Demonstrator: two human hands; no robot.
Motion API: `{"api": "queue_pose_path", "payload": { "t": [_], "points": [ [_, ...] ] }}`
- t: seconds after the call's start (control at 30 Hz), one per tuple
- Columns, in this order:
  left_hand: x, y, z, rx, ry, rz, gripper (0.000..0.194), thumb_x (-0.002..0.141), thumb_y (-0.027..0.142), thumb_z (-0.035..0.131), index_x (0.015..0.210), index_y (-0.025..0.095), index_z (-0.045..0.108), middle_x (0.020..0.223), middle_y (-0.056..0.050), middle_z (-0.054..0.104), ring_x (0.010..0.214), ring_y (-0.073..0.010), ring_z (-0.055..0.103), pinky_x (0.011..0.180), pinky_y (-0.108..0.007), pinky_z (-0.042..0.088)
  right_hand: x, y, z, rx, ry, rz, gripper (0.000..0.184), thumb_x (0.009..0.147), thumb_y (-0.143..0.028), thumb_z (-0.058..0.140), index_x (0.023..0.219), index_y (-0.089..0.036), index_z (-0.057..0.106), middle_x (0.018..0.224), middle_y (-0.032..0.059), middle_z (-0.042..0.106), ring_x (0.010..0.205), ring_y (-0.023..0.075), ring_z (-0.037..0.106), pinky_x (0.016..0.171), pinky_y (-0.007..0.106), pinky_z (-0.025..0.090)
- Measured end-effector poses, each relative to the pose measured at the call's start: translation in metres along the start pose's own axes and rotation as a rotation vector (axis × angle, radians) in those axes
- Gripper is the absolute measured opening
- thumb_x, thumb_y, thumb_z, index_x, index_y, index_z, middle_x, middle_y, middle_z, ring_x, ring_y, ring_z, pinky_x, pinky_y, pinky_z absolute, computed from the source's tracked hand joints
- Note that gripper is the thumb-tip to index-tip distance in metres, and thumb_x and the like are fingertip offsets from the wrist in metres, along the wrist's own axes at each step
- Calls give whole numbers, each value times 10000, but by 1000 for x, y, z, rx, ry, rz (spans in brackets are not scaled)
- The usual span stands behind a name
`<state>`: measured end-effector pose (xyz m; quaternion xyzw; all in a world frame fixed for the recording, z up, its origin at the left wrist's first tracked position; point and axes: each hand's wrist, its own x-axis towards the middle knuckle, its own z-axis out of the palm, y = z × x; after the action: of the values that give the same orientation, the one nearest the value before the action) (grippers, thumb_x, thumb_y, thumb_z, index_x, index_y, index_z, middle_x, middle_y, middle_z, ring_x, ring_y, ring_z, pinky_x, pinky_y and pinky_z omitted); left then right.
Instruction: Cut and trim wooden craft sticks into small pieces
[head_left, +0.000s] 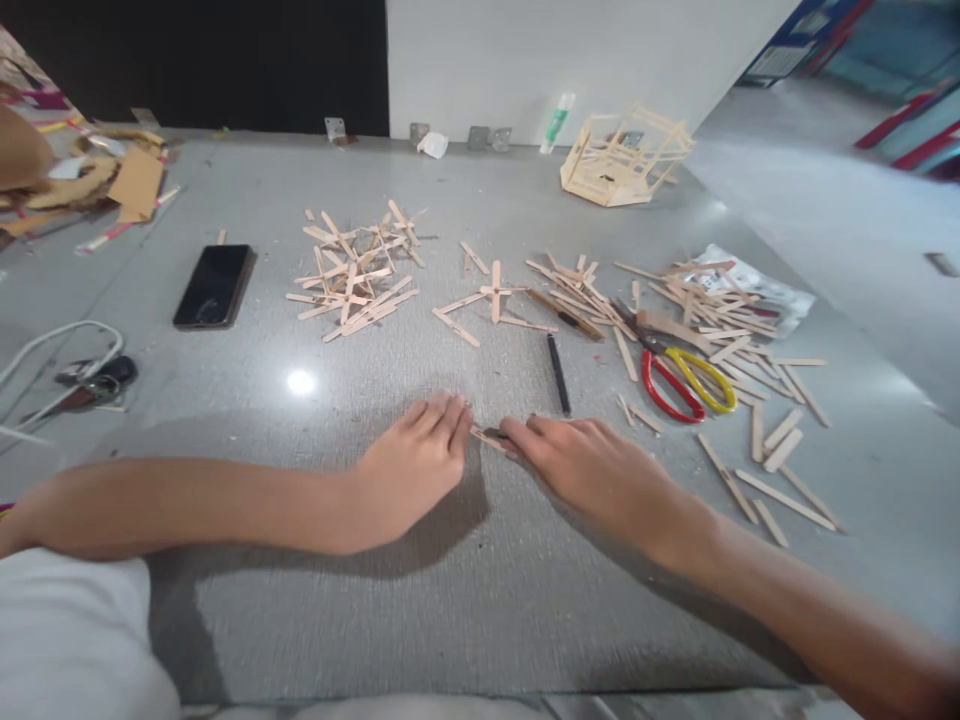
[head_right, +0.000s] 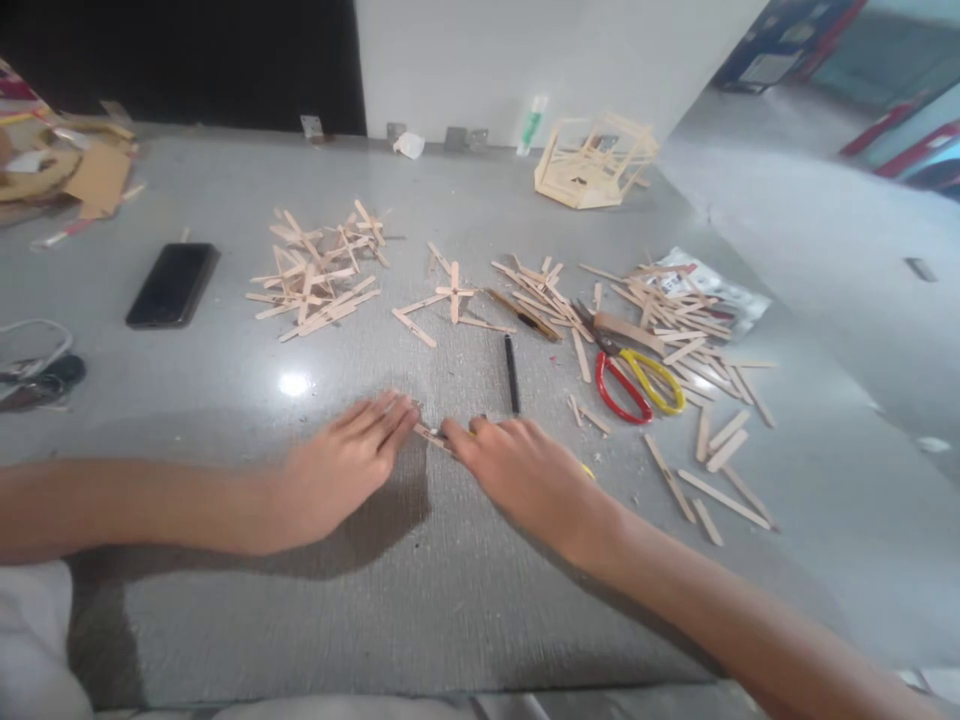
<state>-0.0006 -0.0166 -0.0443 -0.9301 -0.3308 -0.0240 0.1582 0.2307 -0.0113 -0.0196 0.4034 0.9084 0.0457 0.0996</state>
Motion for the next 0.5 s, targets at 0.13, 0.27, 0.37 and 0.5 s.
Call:
{"api": "queue_pose_path", "payload": {
  "t": [0.13, 0.27, 0.37, 0.5],
  "points": [
    [-11, 18, 13, 96, 61, 36, 441, 928, 67, 540, 1352, -34, 610, 1407, -248, 615, 1335, -356, 591, 1140, -473, 463, 0, -4, -4, -44, 24, 3, 174, 994, -111, 551, 1095, -195, 664, 763, 21, 705, 617, 192, 681, 544, 307, 282],
    [-12, 18, 18, 142, 74, 59, 430, 937, 85, 519, 1334, -46, 620, 1377, -256, 632, 1310, -345, 615, 1128, -456, 493, 3, -8, -7, -71, 23, -18, 199, 980, -113, 578, 1132, -196, 676, 769, 25, 723, 639, 195, 699, 540, 304, 310],
    [-10, 17, 16, 142, 76, 72, 417, 952, 97, 509, 1328, -43, 624, 1360, -259, 643, 1291, -339, 630, 1112, -448, 511, 4, -10, -9, -101, -2, -19, 212, 955, -106, 604, 1132, -193, 681, 774, 30, 728, 643, 195, 705, 531, 303, 320],
    [-10, 16, 15, 127, 72, 83, 414, 947, 97, 532, 1321, -55, 624, 1339, -275, 650, 1270, -348, 644, 1104, -454, 517, 5, -13, -15, -94, -33, -7, 304, 919, -38, 580, 1166, -185, 676, 796, 39, 732, 674, 205, 719, 546, 300, 361]
  ]
}}
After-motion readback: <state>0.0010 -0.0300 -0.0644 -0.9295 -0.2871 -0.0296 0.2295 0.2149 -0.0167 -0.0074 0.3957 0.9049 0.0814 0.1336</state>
